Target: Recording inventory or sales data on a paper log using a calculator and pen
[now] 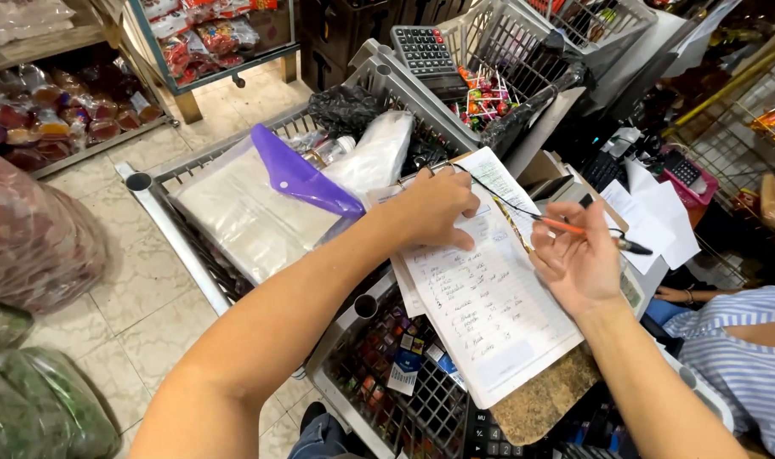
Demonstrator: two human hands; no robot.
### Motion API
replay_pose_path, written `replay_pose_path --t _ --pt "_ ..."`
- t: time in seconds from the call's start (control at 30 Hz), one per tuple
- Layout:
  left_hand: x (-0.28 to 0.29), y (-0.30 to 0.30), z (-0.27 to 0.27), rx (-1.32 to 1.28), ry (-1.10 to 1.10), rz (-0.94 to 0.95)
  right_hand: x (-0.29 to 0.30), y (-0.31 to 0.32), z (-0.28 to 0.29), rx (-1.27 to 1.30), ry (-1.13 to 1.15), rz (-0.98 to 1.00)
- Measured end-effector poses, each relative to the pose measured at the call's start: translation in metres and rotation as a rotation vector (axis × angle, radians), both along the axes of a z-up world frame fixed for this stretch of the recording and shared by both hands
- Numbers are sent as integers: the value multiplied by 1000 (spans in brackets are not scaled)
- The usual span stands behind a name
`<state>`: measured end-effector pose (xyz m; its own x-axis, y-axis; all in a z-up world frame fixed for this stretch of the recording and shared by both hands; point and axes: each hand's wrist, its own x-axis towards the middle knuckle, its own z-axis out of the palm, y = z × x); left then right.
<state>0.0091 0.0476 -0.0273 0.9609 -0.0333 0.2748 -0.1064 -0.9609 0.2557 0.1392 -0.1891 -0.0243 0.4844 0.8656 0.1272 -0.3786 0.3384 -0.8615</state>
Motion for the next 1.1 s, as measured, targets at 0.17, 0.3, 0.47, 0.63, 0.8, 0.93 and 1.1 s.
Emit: replay_pose_path --t 0.17,0.3,0.47,0.63,0.8,0.93,1.1 --pt "-4 -2 8 -5 -2 -15 -15 12 -17 -249 -217 -271" --pt "-4 -3 9 0 9 -52 -19 14 -20 -231 -289 -291" --pt "-5 -3 11 -27 51 -124 -19 14 -24 -221 -331 -307" --pt "-5 -2 10 -48 30 -153 -20 12 -27 -206 -344 -328" --pt "-4 -1 12 -120 -33 -230 -13 13 -34 -187 -358 -351" --pt "3 1 -2 -236 -32 -277 -8 15 -40 -194 -358 -367" --pt "12 5 -5 -173 52 -283 -21 19 -22 -206 -312 -362"
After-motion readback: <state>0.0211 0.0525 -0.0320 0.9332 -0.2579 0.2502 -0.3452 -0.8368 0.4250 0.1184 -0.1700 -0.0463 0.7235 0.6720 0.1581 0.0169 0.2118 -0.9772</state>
